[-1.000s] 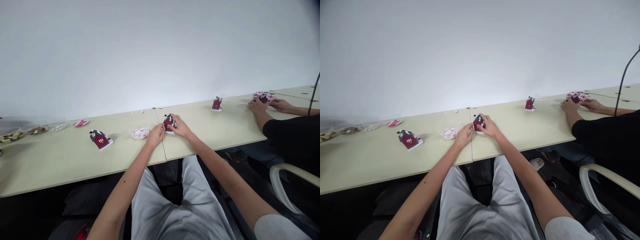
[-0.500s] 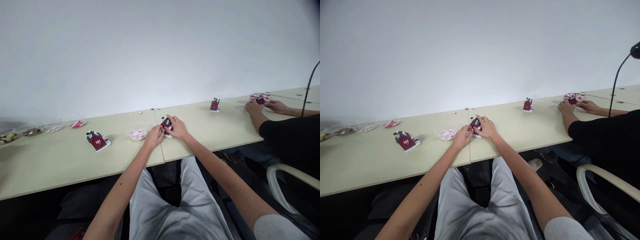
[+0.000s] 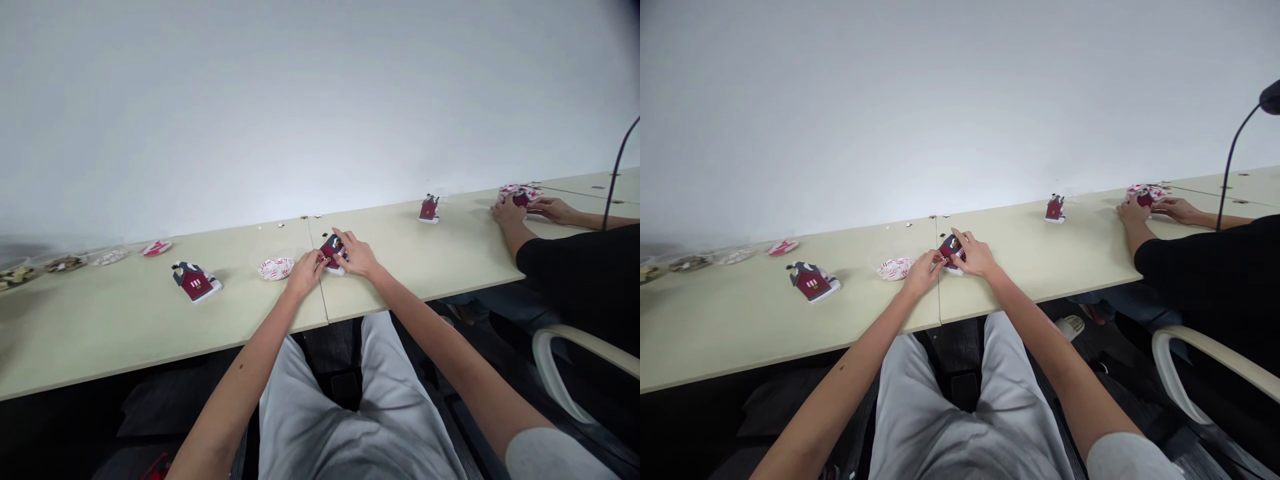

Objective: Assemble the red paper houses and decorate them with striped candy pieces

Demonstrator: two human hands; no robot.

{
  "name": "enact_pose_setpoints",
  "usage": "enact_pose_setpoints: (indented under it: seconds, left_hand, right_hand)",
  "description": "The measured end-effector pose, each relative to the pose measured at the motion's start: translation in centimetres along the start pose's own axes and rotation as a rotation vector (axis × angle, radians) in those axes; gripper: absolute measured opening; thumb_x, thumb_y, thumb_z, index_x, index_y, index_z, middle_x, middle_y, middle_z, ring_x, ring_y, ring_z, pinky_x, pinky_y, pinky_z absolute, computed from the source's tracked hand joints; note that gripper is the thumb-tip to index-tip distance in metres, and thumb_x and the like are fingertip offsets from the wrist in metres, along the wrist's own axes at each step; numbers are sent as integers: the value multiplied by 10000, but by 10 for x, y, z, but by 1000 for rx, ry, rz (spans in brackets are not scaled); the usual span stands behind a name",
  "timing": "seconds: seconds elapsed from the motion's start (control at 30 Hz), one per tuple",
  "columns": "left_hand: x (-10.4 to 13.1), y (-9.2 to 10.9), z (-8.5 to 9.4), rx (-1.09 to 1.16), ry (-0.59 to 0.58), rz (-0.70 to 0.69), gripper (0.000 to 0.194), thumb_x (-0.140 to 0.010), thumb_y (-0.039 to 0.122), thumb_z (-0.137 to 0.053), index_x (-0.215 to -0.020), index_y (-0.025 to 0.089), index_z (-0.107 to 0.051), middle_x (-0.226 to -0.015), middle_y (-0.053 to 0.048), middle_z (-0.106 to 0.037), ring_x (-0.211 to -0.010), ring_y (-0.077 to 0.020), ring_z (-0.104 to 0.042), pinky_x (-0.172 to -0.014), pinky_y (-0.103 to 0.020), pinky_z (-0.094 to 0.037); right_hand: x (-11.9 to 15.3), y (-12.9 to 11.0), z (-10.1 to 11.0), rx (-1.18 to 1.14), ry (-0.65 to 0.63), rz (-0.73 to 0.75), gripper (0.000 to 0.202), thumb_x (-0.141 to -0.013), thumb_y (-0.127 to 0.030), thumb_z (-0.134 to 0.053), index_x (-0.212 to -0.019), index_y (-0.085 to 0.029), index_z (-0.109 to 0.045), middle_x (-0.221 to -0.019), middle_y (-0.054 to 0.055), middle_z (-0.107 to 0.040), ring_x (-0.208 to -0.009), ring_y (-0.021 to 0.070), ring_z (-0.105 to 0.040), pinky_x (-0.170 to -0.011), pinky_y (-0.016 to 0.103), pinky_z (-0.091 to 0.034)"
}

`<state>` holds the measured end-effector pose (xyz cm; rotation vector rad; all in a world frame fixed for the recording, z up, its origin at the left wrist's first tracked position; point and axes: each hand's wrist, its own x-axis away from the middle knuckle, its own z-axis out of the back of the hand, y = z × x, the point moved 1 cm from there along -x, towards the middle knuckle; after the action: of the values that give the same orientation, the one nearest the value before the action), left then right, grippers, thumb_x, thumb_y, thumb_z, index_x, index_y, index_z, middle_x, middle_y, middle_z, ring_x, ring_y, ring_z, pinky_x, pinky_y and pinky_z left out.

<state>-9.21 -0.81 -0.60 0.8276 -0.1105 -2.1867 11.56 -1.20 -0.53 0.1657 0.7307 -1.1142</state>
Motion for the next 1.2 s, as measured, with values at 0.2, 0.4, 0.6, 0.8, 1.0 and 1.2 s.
enact_pose_setpoints:
  seconds: [0.2, 0.4, 0.6, 0.8, 1.0, 1.2]
  left_hand:
    - [1, 1, 1, -19, 14, -14, 300, -1009, 452, -422, -1138, 232, -580, -1020, -78, -684, -982, -227, -645, -862, -345, -505]
    - [2, 2, 1, -65, 42, -15, 292, -1010, 419, -428, -1159, 220, -582, -1025, -86, -686, -982, -229, -649, -854, -346, -511]
    - [1, 0, -1, -72, 142, -55, 245, -997, 337, -457, -1160, 201, -580, -1086, -88, -682, -1039, -226, -627, -932, -367, -507]
    - [2, 1, -1, -20, 135, -23, 270, -1015, 383, -418, -1201, 213, -516, -1059, -74, -675, -963, -213, -643, -851, -348, -515]
    - [1, 1, -1, -81, 69, -32, 228, -1033, 361, -355, -1090, 218, -523, -1020, -80, -656, -972, -237, -622, -810, -355, -498]
    - [0, 0, -1, -106, 50, -38, 219, -1027, 316, -359, -1119, 208, -525, -1038, -94, -646, -996, -245, -604, -832, -369, -492]
  right_hand:
    - [0, -1, 0, -6, -7, 18, 751, -941, -513, -460, -1594, -221, -232, -1339, 148, -531, -932, 297, -634, -739, 386, -540]
    - [0, -4, -1, 30, -9, 10, 762, -945, -557, -466, -1592, -225, -239, -1351, 150, -528, -979, 307, -636, -751, 383, -536]
    - [0, -6, 1, 76, 0, -10, 777, -951, -647, -441, -1590, -250, -247, -1340, 125, -536, -987, 288, -646, -739, 357, -527]
    - [0, -6, 1, 88, -2, -14, 758, -984, -677, -351, -1609, -274, -201, -1317, 118, -544, -981, 269, -648, -744, 342, -519]
    - [0, -4, 0, 44, 22, 2, 750, -966, -687, -403, -1584, -283, -272, -1290, 112, -550, -944, 266, -654, -726, 347, -528]
    - [0, -3, -1, -2, 60, 1, 738, -936, -707, -457, -1543, -297, -360, -1265, 106, -546, -939, 259, -647, -725, 353, -543]
